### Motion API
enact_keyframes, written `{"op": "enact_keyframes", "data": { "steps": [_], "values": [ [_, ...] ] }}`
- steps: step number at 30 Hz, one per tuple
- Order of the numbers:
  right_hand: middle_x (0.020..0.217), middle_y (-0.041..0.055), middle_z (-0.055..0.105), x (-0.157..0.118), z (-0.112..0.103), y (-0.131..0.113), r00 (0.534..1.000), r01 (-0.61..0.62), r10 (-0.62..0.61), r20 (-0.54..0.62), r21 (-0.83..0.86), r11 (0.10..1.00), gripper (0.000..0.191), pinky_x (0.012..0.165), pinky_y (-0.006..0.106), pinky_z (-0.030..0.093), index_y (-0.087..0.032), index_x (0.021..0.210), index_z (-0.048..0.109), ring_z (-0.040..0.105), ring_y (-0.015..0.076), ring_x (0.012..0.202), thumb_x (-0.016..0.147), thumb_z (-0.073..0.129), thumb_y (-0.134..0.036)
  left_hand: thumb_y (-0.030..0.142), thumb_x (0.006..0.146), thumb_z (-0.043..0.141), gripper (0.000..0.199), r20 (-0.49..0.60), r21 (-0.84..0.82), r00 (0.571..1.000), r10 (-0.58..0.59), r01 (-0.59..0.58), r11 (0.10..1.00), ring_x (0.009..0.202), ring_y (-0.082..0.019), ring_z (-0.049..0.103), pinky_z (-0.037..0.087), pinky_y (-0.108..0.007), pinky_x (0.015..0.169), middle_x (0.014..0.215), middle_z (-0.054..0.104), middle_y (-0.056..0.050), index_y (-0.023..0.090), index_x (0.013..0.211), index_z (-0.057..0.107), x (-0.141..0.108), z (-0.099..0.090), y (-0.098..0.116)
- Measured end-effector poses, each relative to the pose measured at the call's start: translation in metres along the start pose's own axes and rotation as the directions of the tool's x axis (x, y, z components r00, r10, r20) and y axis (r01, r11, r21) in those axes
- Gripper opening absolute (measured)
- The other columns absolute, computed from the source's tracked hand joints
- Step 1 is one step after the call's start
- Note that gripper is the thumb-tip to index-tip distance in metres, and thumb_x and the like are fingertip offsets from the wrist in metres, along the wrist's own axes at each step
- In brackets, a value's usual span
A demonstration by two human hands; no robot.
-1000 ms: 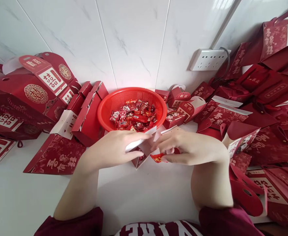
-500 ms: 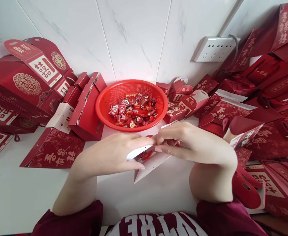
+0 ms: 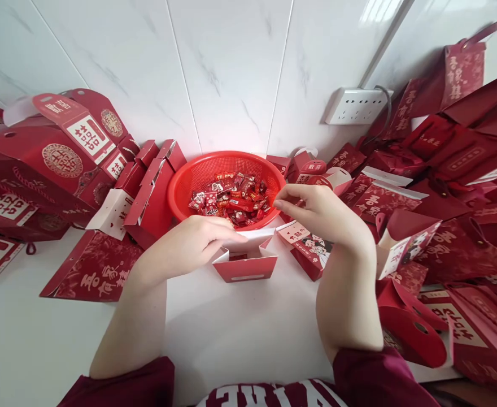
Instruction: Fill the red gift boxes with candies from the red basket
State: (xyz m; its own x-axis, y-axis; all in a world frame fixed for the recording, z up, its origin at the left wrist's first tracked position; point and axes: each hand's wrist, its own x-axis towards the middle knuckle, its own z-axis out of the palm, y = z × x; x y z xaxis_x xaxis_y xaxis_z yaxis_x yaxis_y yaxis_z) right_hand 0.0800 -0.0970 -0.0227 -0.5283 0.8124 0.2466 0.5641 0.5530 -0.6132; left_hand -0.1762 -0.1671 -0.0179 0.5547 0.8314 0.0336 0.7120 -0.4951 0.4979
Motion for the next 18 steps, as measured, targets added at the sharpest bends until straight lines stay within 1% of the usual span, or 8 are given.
{"op": "enact_keyframes", "data": {
  "steps": [2, 4, 6, 8, 10, 13, 15, 18],
  "values": [
    [0.081, 0.0003, 0.070, 0.021, 0.000, -0.002, 0.997, 0.010, -0.008, 0.076, -0.025, 1.000, 0.020, 0.064, 0.028, 0.042, -0.020, 0.088, 0.069, 0.059, 0.0142, 0.070, 0.094, 0.054, -0.032, 0.007, 0.092, 0.041, 0.045, 0.004, -0.008, 1.000, 0.016, -0.016, 1.000, 0.086, -0.013, 0.065, 0.048, -0.023, 0.079, 0.100, 0.072, 0.002, 0.029, 0.107, 0.077, -0.003, -0.001, 0.002],
    [0.089, 0.0015, 0.072, 0.052, 0.002, -0.003, 0.986, 0.021, -0.004, 0.165, -0.098, 0.995, 0.019, 0.069, 0.028, 0.043, -0.020, 0.091, 0.071, 0.062, 0.0160, 0.080, 0.093, 0.055, -0.031, 0.009, 0.094, 0.041, 0.042, 0.014, -0.001, 1.000, 0.011, -0.011, 1.000, 0.085, -0.013, 0.064, 0.046, -0.023, 0.077, 0.098, 0.071, 0.002, 0.029, 0.107, 0.076, -0.007, -0.002, 0.005],
    [0.101, 0.0041, 0.073, 0.090, 0.010, 0.001, 0.970, -0.023, 0.070, 0.232, -0.200, 0.979, 0.021, 0.074, 0.028, 0.044, -0.019, 0.097, 0.073, 0.064, 0.0186, 0.092, 0.093, 0.055, -0.029, 0.013, 0.097, 0.041, 0.040, 0.040, 0.005, 0.999, -0.009, 0.009, 1.000, 0.085, -0.012, 0.063, 0.045, -0.023, 0.077, 0.097, 0.070, 0.001, 0.029, 0.108, 0.076, -0.010, -0.003, 0.008],
    [0.106, 0.0073, 0.073, 0.128, 0.024, 0.010, 0.929, -0.095, 0.189, 0.319, -0.289, 0.953, 0.024, 0.078, 0.028, 0.046, -0.017, 0.107, 0.072, 0.065, 0.0198, 0.095, 0.095, 0.053, -0.023, 0.015, 0.099, 0.041, 0.039, 0.077, -0.002, 0.997, -0.026, 0.027, 1.000, 0.085, -0.012, 0.063, 0.045, -0.023, 0.077, 0.097, 0.069, 0.002, 0.030, 0.109, 0.076, -0.012, -0.004, 0.009],
    [0.105, 0.0082, 0.073, 0.159, 0.042, 0.024, 0.889, -0.133, 0.258, 0.379, -0.326, 0.936, 0.022, 0.081, 0.029, 0.049, -0.015, 0.106, 0.073, 0.066, 0.0205, 0.094, 0.093, 0.056, -0.016, 0.015, 0.099, 0.040, 0.040, 0.080, -0.009, 0.996, -0.039, 0.039, 0.999, 0.086, -0.012, 0.062, 0.045, -0.023, 0.079, 0.098, 0.068, 0.001, 0.030, 0.109, 0.075, -0.013, -0.005, 0.009],
    [0.107, 0.0080, 0.070, 0.188, 0.068, 0.042, 0.826, -0.164, 0.349, 0.442, -0.404, 0.900, 0.022, 0.083, 0.036, 0.055, -0.014, 0.110, 0.068, 0.067, 0.0195, 0.093, 0.094, 0.062, -0.029, 0.010, 0.096, 0.040, 0.041, 0.061, -0.013, 0.997, -0.047, 0.048, 0.999, 0.087, -0.013, 0.063, 0.045, -0.023, 0.080, 0.100, 0.069, 0.000, 0.028, 0.109, 0.075, -0.011, -0.004, 0.008],
    [0.116, 0.0086, 0.066, 0.201, 0.082, 0.050, 0.831, -0.162, 0.366, 0.420, -0.447, 0.880, 0.029, 0.086, 0.040, 0.056, -0.015, 0.116, 0.064, 0.066, 0.0201, 0.099, 0.095, 0.061, -0.035, 0.009, 0.094, 0.042, 0.041, 0.063, -0.018, 0.997, -0.051, 0.052, 0.998, 0.087, -0.014, 0.063, 0.046, -0.024, 0.079, 0.100, 0.069, -0.001, 0.027, 0.109, 0.075, -0.009, -0.004, 0.006],
    [0.124, 0.0101, 0.062, 0.217, 0.096, 0.057, 0.870, -0.144, 0.340, 0.357, -0.476, 0.868, 0.032, 0.090, 0.043, 0.055, -0.016, 0.122, 0.061, 0.063, 0.0225, 0.106, 0.096, 0.061, -0.035, 0.010, 0.094, 0.042, 0.040, 0.067, -0.020, 0.996, -0.066, 0.068, 0.997, 0.088, -0.015, 0.063, 0.047, -0.024, 0.078, 0.101, 0.069, -0.001, 0.026, 0.112, 0.074, -0.007, -0.004, 0.003]
  ]
}}
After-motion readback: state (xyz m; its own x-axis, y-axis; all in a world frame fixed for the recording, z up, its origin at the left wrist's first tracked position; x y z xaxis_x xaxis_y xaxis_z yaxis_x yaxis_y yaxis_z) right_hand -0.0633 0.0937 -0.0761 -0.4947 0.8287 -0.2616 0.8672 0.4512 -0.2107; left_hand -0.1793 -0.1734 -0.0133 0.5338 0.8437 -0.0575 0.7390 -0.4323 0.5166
